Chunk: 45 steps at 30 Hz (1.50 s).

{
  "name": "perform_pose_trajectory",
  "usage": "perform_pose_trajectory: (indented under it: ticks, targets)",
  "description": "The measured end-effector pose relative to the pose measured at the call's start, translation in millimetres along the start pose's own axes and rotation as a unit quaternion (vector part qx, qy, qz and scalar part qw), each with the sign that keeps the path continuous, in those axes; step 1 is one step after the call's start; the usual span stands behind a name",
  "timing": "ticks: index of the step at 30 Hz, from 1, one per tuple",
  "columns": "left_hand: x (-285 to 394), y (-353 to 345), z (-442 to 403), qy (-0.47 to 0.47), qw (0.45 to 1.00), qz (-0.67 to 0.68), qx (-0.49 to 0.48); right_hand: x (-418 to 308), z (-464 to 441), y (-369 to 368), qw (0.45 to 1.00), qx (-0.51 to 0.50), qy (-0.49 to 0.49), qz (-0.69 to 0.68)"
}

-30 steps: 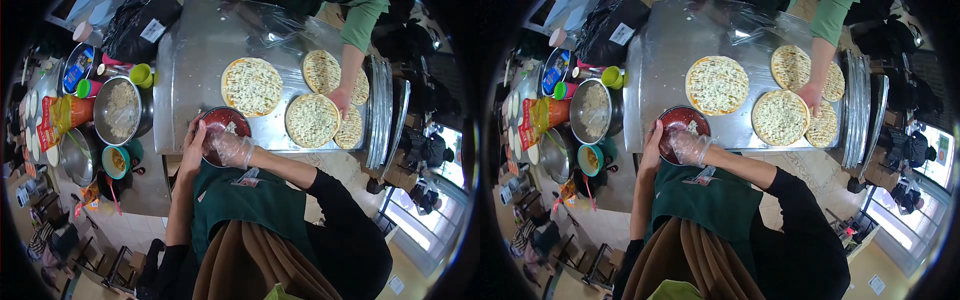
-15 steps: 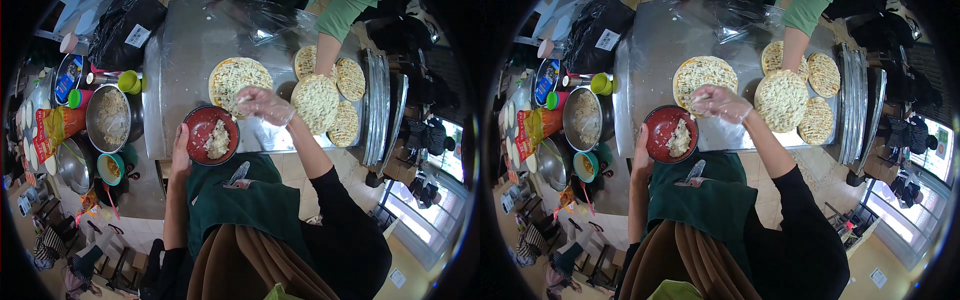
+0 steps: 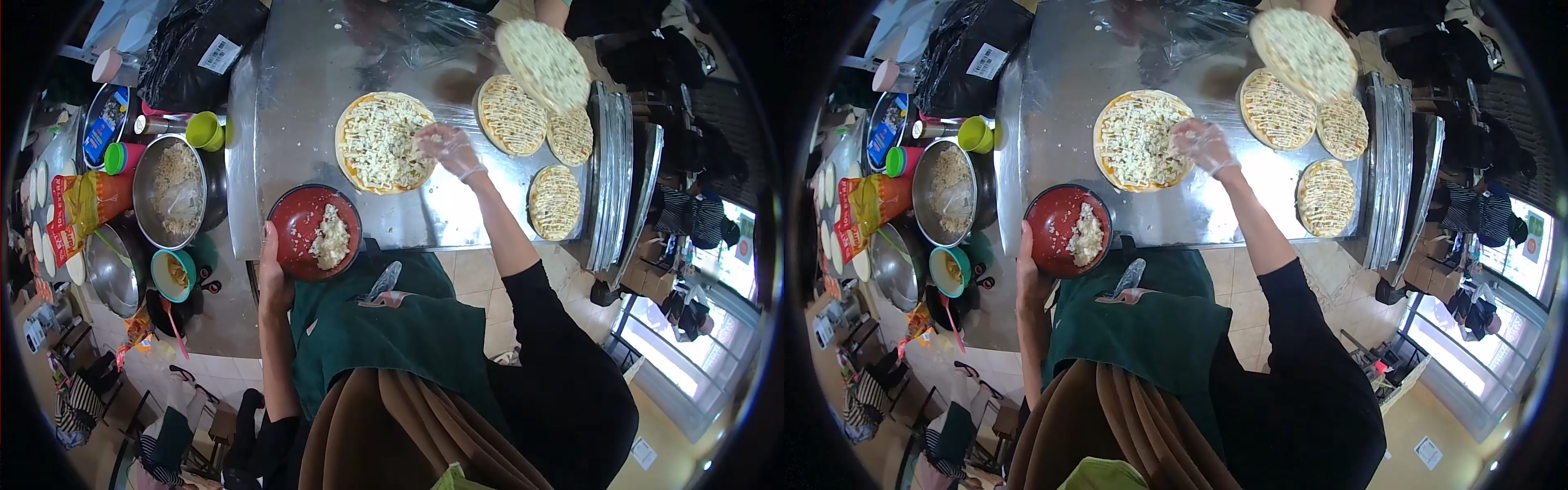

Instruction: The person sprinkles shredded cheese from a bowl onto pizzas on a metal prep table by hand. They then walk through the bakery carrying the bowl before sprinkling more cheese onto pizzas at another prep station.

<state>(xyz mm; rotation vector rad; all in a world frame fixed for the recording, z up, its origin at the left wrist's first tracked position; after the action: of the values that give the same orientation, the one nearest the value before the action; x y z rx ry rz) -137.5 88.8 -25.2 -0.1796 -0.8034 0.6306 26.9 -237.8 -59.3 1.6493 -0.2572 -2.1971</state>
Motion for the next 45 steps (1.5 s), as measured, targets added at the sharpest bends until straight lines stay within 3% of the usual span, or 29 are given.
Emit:
perform_pose_trajectory:
  ticks: [3,4,8,11,14,17,20,23,26,29,30,33,34,37,41,43,44,45]
  targets:
    - [3,4,3,-0.012,1.000,0.001,0.004,7,-26,16,0.999,0.016,-0.033,0.003]
    - [4,5,4,-0.014,1.000,0.002,0.006,10,-35,16,0.998,0.024,-0.019,-0.055]
    - [11,-2,14,-0.001,0.999,0.020,0.027,-6,-63,17,0.970,0.016,0.101,0.219]
    - [10,0,16,-0.002,0.999,0.013,0.034,-20,-64,11,0.936,0.025,0.172,0.305]
    - [7,4,16,0.003,0.999,0.014,0.050,5,-72,15,0.951,0.042,0.171,0.255]
    - [8,3,18,0.001,0.998,0.001,0.059,-8,-53,18,0.955,0.000,0.071,0.288]
    - [8,3,17,0.002,0.999,0.004,0.048,22,-31,11,0.995,-0.084,-0.059,0.018]
    - [9,1,18,0.002,0.999,0.003,0.048,-1,4,-7,0.981,-0.035,0.159,0.105]
    - [8,1,16,-0.001,0.999,0.002,0.042,-8,24,-24,0.942,-0.028,0.203,0.264]
    - [10,-1,16,-0.002,0.999,-0.004,0.042,-3,19,-23,0.979,-0.001,0.120,0.163]
    - [11,0,16,-0.001,0.999,-0.001,0.042,-6,16,-19,0.992,-0.032,0.023,0.121]
    - [11,-1,17,0.003,0.999,0.007,0.041,-17,-13,-8,0.986,0.011,0.055,0.159]
    - [11,-1,17,0.002,0.999,0.010,0.040,-27,-21,-10,0.978,-0.016,0.070,0.198]
    - [11,0,19,0.002,0.999,0.008,0.049,-20,-43,-31,0.943,-0.026,0.216,0.252]
    - [12,1,20,-0.009,0.999,0.015,0.049,21,-70,-46,0.966,0.003,0.169,0.196]
    - [13,3,22,-0.005,0.998,0.020,0.055,-38,-57,-32,0.965,-0.002,0.134,0.224]
    - [13,4,23,-0.003,0.998,0.023,0.058,-58,-52,-26,0.979,-0.027,0.059,0.193]
    - [12,5,23,-0.002,0.998,0.026,0.058,-49,-58,-23,0.984,-0.050,0.064,0.159]
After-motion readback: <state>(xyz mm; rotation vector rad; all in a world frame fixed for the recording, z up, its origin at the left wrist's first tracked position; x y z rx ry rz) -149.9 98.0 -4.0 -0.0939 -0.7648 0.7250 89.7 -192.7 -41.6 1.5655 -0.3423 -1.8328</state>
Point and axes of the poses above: each hand's wrist, its own z-axis away from the middle knuckle, its own y-axis out of the back of the hand, x = y × z, the point moved 5 cm from there along -z, towards the middle knuckle, and after that the axes turned 7 degrees about x, right-handed, at the moved point
